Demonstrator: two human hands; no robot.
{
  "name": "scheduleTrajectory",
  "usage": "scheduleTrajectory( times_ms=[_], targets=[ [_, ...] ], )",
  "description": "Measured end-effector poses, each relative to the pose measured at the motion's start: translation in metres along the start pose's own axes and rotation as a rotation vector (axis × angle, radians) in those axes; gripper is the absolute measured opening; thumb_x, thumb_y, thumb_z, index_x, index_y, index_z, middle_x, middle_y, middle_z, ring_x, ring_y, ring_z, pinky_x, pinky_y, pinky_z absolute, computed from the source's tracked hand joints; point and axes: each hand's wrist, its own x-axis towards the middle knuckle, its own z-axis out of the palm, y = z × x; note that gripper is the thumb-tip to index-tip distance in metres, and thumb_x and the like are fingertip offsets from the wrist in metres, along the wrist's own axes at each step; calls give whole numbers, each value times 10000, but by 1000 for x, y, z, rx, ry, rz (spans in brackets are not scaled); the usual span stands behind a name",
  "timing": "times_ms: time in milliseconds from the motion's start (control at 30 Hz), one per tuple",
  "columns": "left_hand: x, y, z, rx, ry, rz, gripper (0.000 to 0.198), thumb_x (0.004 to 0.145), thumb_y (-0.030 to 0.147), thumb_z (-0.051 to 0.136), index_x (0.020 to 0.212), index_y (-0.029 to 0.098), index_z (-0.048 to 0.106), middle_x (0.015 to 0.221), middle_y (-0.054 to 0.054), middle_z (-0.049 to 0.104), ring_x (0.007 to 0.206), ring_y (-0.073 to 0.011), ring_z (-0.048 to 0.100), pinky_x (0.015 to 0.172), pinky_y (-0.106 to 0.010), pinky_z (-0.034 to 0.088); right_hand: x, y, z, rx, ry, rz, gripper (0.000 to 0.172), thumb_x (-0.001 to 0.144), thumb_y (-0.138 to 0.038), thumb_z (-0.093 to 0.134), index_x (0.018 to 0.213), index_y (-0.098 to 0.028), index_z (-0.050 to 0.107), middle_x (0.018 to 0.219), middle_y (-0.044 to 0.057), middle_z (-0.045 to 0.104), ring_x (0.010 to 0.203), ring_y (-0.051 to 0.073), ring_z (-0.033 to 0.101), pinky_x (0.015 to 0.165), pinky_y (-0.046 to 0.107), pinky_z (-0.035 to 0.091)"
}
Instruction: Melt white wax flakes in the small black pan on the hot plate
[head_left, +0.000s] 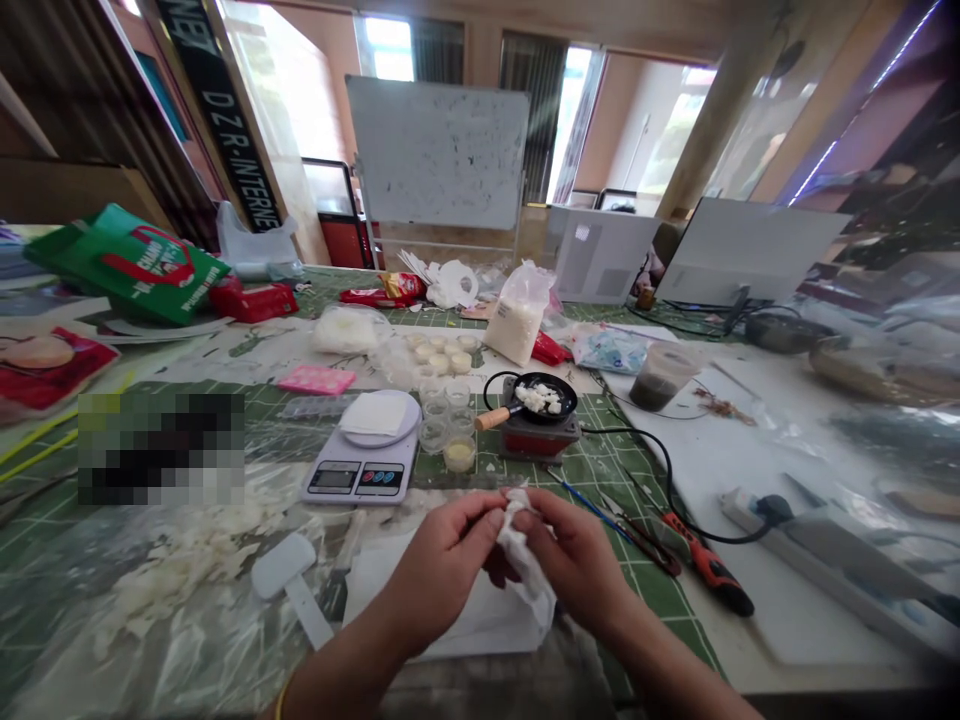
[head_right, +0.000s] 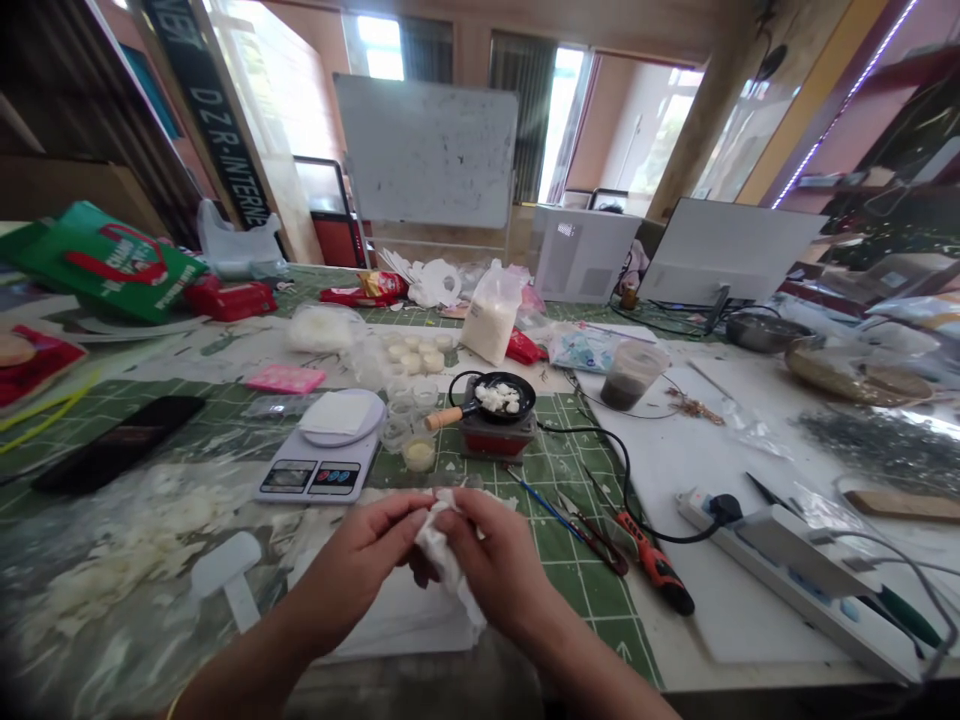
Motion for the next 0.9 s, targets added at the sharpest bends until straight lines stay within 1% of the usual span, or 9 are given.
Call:
scheduleTrajectory(
  times_ms=[133,267,367,433,500,600,700,767,900],
  targets=[
    [-12,1,6,-411,-134,1,324,823,340,464,1068,154,567,1060,-123,607,996,-229,551,874,-370,421,-7,6,-19,48,229,51,269,819,-370,438,945,-212,616,908,47,642,869,184,580,771,305,449],
    [-11,-20,29,-712,-298,11,431,864,430,318,1153,185,524,1240,-116,491,1160,-259,428,989,-437,310,-18,-2,-9,269,180,-43,459,804,-434,434,1217,-236,404,1046,86,596,894,189,577,775,336,461],
    [-6,-42,48,-510,-336,284,522,874,440,284,1344,215,264,1399,-87,269,1283,-247,216,1054,-431,198,-18,-9,5,298,285,25,373,796,-397,467,1123,-221,442,825,38,616,654,139,577,605,263,474],
    [-5,-50,52,-149,-366,482,655,858,377,378,1382,220,18,1454,-58,31,1313,-247,19,1081,-429,81,-13,-9,7,240,328,51,221,815,-379,437,886,-195,536,688,10,582,587,121,544,555,238,451],
    [-7,-49,49,167,-371,608,788,825,325,462,1360,221,-108,1446,-35,-99,1304,-264,-75,1080,-442,10,-8,-6,2,206,335,20,290,841,-387,374,710,-183,532,599,0,539,547,112,514,526,231,434],
    [-10,-38,39,257,-379,610,714,824,347,453,1381,225,22,1451,-51,56,1307,-285,61,1077,-451,83,-8,1,-12,145,421,-39,375,864,-381,322,615,-176,513,517,-11,496,473,99,473,479,228,409],
    [-12,-30,39,-66,-218,436,482,876,384,307,1338,248,283,1390,-64,296,1271,-271,241,1041,-451,231,-15,6,-19,68,604,-143,387,879,-378,280,780,-165,587,678,37,613,602,138,577,563,270,457],
    [-10,-31,45,-298,-65,310,459,881,408,272,1322,284,304,1406,-39,264,1275,-258,237,1020,-446,276,-22,6,-14,-17,570,-273,438,870,-436,261,1075,-178,550,1079,101,593,958,224,569,788,378,453],
    [3,-31,58,-478,117,270,518,836,420,411,1325,314,276,1432,-9,189,1292,-206,196,1063,-364,225,-30,-2,11,-20,-29,-442,718,775,-608,308,1381,-282,102,1448,2,109,1308,275,79,1041,472,180]
  ],
)
